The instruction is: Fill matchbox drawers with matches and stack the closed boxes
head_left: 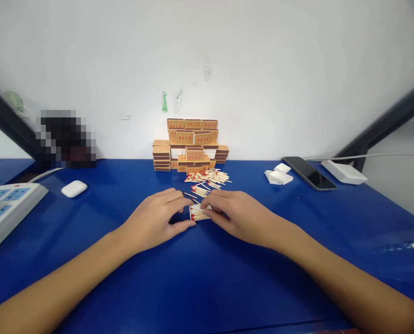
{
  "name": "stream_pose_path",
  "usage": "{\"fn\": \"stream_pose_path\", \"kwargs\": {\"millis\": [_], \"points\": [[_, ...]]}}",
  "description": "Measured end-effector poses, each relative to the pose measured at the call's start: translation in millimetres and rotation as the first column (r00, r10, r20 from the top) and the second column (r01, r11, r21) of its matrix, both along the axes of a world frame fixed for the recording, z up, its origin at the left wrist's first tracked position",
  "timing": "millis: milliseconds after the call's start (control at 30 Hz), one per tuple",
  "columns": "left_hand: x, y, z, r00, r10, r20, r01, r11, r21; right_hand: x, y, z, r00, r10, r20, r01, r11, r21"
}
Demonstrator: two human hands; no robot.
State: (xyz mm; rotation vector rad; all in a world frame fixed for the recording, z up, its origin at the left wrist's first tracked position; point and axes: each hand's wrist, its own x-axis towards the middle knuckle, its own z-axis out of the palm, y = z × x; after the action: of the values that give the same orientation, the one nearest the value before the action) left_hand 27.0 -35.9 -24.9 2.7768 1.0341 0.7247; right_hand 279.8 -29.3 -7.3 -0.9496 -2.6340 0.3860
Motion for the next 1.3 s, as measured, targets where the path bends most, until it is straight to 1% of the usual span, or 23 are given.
{"fn": "stream_pose_path", "kwargs": {"millis": [133, 300, 467, 567, 700, 867, 1033, 1100, 1200, 1300], "points": [[1.4, -1.4, 1.3, 1.0, 0.002, -0.008, -0.002, 1.0, 0.007, -1.1, -1.5, 0.8, 0.997, 0.008, 0.07, -0.008, 1.0, -0.01], [1.4, -2.4, 1.8, 1.0, 0.016, -0.015, -0.016, 1.0, -0.002, -0.9, -0.7, 1.9, 0.998, 0.003, 0.059, -0.003, 1.0, 0.0], [2.4, -3.0, 1.1, 1.0, -0.019, -0.018, 0.019, 1.0, 0.002, -2.2, -0.2, -2.6, 0.998, 0.038, 0.057, -0.038, 0.999, 0.011], [4.0, -3.8, 2.4, 0.999, -0.048, -0.021, 0.048, 0.999, 0.001, -3.4, -0.1, -4.6, 0.996, 0.042, 0.073, -0.046, 0.998, 0.05], [4.7, -4.6, 4.3, 1.0, -0.018, -0.026, 0.016, 0.998, -0.059, -2.9, 0.7, -3.1, 0.995, 0.035, 0.09, -0.044, 0.994, 0.101], [5.2, -5.4, 5.0, 1.0, -0.013, -0.012, 0.012, 0.994, -0.108, -0.4, 0.8, 0.2, 0.991, 0.066, 0.117, -0.069, 0.997, 0.027], [7.4, -6.3, 6.8, 0.998, -0.039, -0.043, 0.033, 0.992, -0.122, 0.2, 0.2, 2.5, 0.984, 0.047, 0.169, -0.058, 0.996, 0.061], [7.3, -6.1, 6.7, 0.998, -0.045, -0.045, 0.04, 0.992, -0.12, -0.9, -0.6, 3.7, 0.98, 0.04, 0.194, -0.051, 0.997, 0.051], [6.4, -5.9, 5.9, 0.998, -0.054, -0.041, 0.048, 0.992, -0.116, -3.2, -2.8, 5.6, 0.975, 0.02, 0.223, -0.019, 1.0, -0.004], [6.7, -7.0, 5.4, 0.997, -0.061, -0.045, 0.057, 0.994, -0.094, -4.3, -5.4, 6.0, 0.983, -0.002, 0.181, 0.015, 0.997, -0.069]]}}
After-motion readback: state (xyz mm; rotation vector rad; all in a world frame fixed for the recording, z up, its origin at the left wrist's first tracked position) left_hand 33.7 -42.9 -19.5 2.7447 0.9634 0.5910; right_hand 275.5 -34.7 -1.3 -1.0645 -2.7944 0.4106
